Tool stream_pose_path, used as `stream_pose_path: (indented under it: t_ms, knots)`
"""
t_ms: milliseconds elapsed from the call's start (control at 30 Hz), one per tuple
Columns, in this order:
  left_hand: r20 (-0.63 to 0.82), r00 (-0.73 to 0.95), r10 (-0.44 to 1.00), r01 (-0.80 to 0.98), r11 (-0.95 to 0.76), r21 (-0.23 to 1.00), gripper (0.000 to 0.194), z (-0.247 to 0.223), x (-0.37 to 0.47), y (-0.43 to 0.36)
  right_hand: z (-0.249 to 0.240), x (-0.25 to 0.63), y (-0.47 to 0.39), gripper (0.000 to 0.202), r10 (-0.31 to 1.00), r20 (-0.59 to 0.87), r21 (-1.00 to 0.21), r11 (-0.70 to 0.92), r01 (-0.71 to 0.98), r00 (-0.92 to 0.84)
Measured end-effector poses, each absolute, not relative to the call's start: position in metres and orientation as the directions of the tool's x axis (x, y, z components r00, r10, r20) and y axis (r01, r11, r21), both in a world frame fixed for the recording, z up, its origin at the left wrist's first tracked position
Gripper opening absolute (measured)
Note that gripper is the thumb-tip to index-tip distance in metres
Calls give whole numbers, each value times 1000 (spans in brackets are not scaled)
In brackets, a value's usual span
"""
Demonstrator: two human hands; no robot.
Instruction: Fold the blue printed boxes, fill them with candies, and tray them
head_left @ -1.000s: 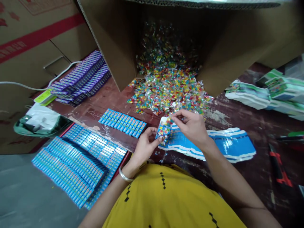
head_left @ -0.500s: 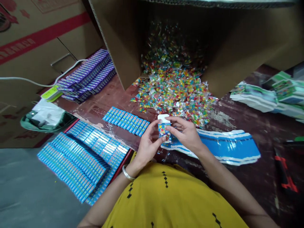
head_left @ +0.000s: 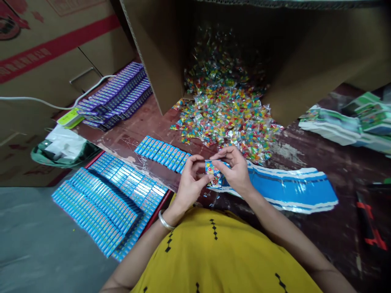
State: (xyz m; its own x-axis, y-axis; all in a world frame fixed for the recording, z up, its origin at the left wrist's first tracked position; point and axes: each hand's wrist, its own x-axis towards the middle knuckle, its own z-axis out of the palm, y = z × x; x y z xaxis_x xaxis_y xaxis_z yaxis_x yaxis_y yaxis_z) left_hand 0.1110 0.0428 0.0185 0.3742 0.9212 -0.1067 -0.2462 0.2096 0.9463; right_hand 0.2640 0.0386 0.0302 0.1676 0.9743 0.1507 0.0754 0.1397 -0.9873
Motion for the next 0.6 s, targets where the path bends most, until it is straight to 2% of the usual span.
stream_pose_path:
  t_ms: [133, 267, 400, 600]
  knots:
    - [-98, 351, 931, -135, 153, 979, 49, 15, 108, 41, 32, 270, 46, 21, 997, 51, -995, 46, 86, 57]
    - [-49, 331, 942, 20, 45, 999, 47, 15, 105, 38, 32, 280, 56, 19, 999, -48, -988, -50, 146, 19]
    - [-36, 381, 924, 46, 20, 999, 52, 18, 102, 37, 33, 286, 61, 23, 987, -163, -980, -162, 112, -4]
    - [-51, 411, 910, 105, 8, 994, 57, 21, 97, 41, 35, 288, 60, 20, 986, -148, -984, -139, 113, -77]
